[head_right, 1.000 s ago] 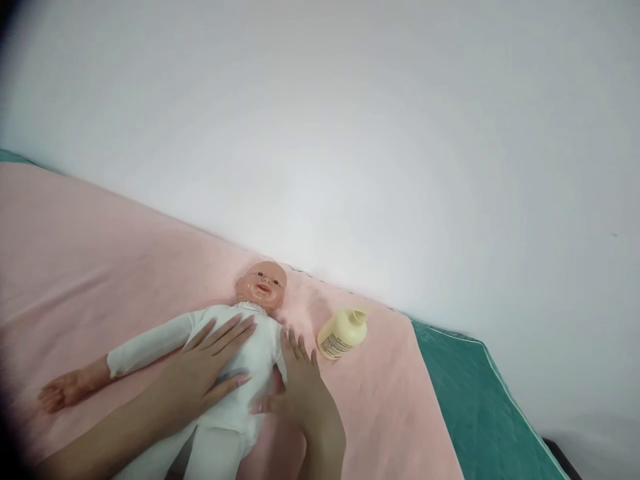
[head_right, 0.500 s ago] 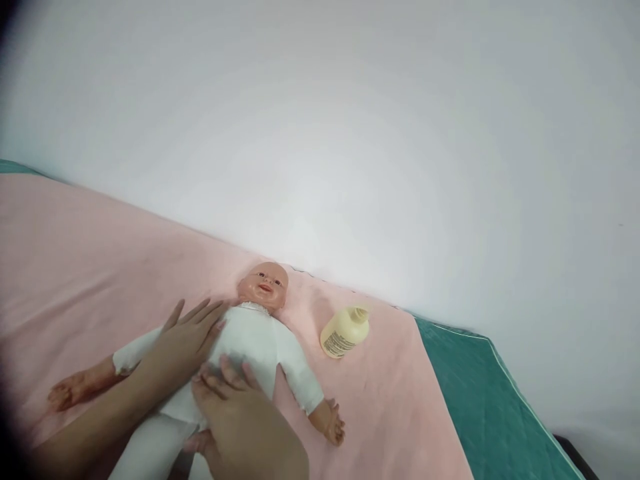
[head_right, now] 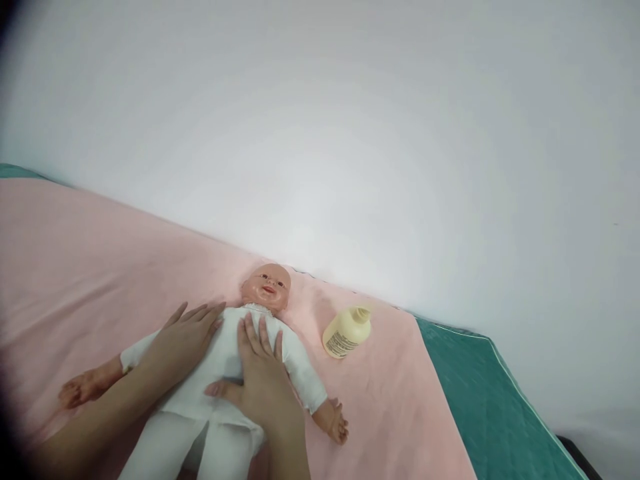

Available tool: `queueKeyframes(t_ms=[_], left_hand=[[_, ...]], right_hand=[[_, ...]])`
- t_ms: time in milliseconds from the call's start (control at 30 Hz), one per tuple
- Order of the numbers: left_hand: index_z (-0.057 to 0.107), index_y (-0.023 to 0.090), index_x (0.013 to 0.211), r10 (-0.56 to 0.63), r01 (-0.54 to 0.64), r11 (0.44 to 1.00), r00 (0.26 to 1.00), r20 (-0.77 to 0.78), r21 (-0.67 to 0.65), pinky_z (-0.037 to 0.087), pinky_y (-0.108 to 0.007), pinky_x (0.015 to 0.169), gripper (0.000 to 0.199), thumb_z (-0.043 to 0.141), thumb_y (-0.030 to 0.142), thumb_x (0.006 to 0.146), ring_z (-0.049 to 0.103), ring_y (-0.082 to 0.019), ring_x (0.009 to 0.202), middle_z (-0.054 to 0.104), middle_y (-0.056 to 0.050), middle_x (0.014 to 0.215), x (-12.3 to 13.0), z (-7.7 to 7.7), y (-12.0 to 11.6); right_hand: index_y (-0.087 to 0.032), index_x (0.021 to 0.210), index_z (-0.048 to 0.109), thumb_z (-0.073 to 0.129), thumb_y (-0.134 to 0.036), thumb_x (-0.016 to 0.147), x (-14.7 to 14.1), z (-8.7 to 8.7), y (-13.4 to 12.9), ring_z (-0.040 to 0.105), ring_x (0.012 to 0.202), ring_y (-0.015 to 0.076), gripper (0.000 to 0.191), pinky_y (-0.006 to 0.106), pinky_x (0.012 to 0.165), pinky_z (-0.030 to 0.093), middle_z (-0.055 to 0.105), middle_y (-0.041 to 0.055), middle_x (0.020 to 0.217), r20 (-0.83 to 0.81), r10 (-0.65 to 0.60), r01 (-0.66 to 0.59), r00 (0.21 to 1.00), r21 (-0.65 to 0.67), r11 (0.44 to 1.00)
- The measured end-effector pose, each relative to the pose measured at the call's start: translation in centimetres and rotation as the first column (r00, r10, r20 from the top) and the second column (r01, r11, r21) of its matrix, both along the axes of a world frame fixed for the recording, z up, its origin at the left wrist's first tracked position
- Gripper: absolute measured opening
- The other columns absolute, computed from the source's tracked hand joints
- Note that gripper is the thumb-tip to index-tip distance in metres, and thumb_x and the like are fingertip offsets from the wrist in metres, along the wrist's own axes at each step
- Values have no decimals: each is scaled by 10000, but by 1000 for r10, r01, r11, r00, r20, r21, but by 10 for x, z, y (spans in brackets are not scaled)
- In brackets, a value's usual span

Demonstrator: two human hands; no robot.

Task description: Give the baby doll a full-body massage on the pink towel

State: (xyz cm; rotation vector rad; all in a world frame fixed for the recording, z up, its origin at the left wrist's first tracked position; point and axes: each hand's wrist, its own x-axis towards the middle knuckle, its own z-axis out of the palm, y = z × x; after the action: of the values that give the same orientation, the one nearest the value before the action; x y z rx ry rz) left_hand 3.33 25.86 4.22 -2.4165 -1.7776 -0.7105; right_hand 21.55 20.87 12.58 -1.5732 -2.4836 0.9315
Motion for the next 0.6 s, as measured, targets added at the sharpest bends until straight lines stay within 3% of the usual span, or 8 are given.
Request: queueKeyframes(t_ms=[267,333,400,467,533,567,600], left_hand=[[532,85,1303,-14,14,1000,997,80,1,301,-530,1074,484,262,284,954,450,-302,1285,551,-148,1335,5,9,-4],[537,105,1303,-64,68,997,993,102,-31,303,-524,1080,470,309,312,948,433,-299,1300,535,-134,1355,7,16,-10],[546,145,1302,-192,202,977,973,130,-66,306,-518,1086,444,378,327,934,440,-292,1296,537,-114,1357,9,27,-20],[538,214,1316,-423,442,891,891,164,-106,302,-493,1100,424,448,322,916,442,-270,1299,540,-79,1360,11,42,-31],[508,296,1338,-675,705,687,709,205,-176,273,-439,1129,434,501,313,905,426,-227,1316,538,-28,1368,13,60,-43],[501,331,1338,-762,796,564,604,234,-221,259,-410,1141,438,522,322,901,430,-204,1314,551,-1,1355,14,68,-47],[500,351,1335,-799,839,481,539,267,-254,237,-392,1152,435,529,319,902,437,-185,1308,573,22,1330,15,76,-51]], right_hand=[[-165,1459,-190,626,-621,745,26,3,4,-191,1411,180,1176,461,1138,-116,-165,39,1544,57,-112,118,992,-125,985],[-148,1466,-164,697,-610,677,35,5,3,-195,1410,180,1255,451,1133,-136,-139,56,1549,72,-133,142,989,-144,979],[-142,1475,-123,748,-577,625,41,6,3,-191,1411,188,1293,457,1129,-144,-114,60,1552,84,-151,163,985,-165,973],[-132,1478,-103,782,-523,592,45,6,3,-173,1416,198,1311,465,1128,-143,-92,68,1553,97,-167,182,981,-175,968],[-129,1478,-93,803,-451,575,47,5,4,-155,1421,206,1313,466,1130,-135,-73,77,1555,120,-176,195,977,-164,967],[-130,1478,-96,806,-416,574,48,3,4,-144,1424,206,1308,464,1133,-129,-65,80,1556,133,-177,197,975,-155,968],[-134,1476,-101,807,-385,574,48,2,4,-136,1426,205,1305,462,1135,-122,-60,82,1557,145,-176,197,974,-146,969]])
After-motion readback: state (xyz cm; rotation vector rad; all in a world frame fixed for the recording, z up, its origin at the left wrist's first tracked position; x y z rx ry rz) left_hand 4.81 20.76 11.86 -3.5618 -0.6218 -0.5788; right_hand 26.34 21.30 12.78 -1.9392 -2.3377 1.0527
